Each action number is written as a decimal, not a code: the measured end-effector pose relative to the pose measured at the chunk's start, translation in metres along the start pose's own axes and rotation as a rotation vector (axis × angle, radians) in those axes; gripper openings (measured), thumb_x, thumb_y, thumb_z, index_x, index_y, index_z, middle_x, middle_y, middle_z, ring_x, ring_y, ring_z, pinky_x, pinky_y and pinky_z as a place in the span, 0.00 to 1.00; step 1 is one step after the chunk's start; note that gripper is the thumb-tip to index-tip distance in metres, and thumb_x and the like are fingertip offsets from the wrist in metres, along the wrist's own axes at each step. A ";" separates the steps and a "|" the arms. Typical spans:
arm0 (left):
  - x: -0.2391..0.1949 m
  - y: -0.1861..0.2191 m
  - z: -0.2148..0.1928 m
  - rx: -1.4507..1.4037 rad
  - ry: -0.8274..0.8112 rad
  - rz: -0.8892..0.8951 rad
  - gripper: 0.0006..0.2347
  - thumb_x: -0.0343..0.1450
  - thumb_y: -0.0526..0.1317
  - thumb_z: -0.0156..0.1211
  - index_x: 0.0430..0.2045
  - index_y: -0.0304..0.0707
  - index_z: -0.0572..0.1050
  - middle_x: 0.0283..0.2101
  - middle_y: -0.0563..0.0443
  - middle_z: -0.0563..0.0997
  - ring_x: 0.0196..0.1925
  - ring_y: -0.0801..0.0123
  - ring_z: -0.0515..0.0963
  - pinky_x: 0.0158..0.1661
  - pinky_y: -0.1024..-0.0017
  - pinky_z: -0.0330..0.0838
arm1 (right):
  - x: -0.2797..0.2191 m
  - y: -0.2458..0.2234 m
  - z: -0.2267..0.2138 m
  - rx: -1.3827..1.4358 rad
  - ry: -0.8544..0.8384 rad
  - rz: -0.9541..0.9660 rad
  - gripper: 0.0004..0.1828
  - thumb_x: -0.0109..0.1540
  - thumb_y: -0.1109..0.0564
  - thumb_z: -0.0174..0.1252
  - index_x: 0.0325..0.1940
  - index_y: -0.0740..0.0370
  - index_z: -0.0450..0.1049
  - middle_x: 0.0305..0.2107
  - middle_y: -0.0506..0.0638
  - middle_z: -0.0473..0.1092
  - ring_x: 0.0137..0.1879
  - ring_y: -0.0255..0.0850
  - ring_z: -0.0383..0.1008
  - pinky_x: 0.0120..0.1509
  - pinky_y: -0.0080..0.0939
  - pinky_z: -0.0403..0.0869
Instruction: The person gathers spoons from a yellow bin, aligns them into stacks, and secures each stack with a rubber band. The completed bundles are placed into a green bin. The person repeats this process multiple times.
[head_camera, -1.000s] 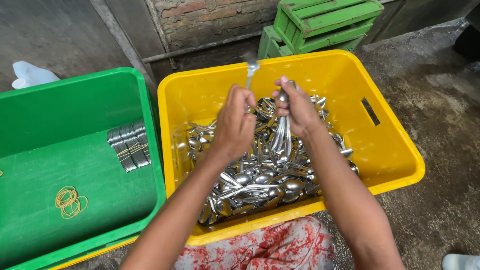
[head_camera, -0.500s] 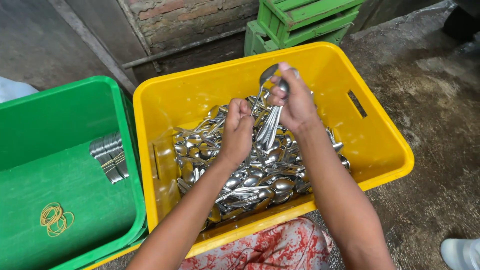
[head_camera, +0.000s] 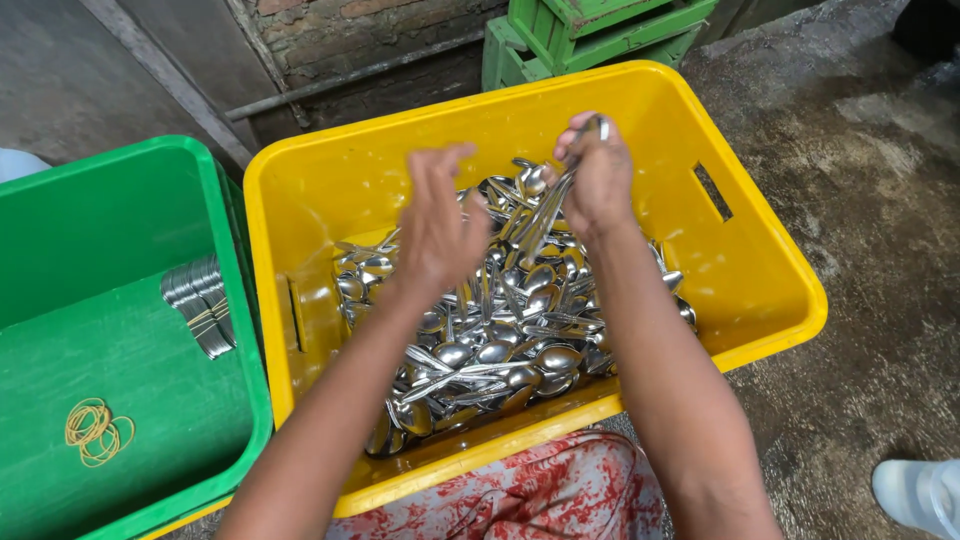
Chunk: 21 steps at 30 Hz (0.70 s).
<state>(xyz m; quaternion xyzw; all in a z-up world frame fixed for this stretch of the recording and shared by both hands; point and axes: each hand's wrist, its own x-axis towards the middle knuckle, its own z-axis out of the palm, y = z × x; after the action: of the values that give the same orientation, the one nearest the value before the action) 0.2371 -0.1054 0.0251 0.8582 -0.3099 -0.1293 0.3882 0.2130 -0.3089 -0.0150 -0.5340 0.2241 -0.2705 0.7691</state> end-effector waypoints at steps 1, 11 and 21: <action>0.018 -0.026 0.002 0.171 0.086 0.082 0.19 0.71 0.36 0.47 0.60 0.43 0.64 0.53 0.38 0.67 0.54 0.40 0.75 0.48 0.44 0.73 | 0.004 -0.002 -0.006 0.065 0.037 0.034 0.15 0.57 0.63 0.46 0.48 0.54 0.64 0.32 0.47 0.67 0.34 0.35 0.73 0.32 0.35 0.78; 0.116 -0.212 0.153 0.772 -0.372 -0.142 0.27 0.77 0.58 0.25 0.55 0.38 0.66 0.43 0.40 0.81 0.50 0.47 0.82 0.49 0.43 0.73 | -0.006 -0.015 0.001 -0.129 0.139 -0.039 0.12 0.57 0.63 0.52 0.45 0.57 0.71 0.26 0.44 0.63 0.23 0.28 0.56 0.20 0.27 0.63; 0.045 -0.112 -0.003 0.690 -0.347 -0.256 0.25 0.77 0.55 0.33 0.51 0.35 0.76 0.49 0.34 0.82 0.56 0.41 0.80 0.53 0.44 0.72 | 0.004 0.009 -0.004 -0.231 0.026 -0.009 0.09 0.58 0.59 0.59 0.42 0.57 0.74 0.27 0.51 0.70 0.23 0.29 0.59 0.19 0.28 0.63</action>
<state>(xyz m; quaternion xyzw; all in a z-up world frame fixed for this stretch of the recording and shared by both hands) 0.3218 -0.0756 -0.0560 0.9351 -0.2868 -0.2081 0.0001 0.2147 -0.3120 -0.0250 -0.6166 0.2614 -0.2530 0.6982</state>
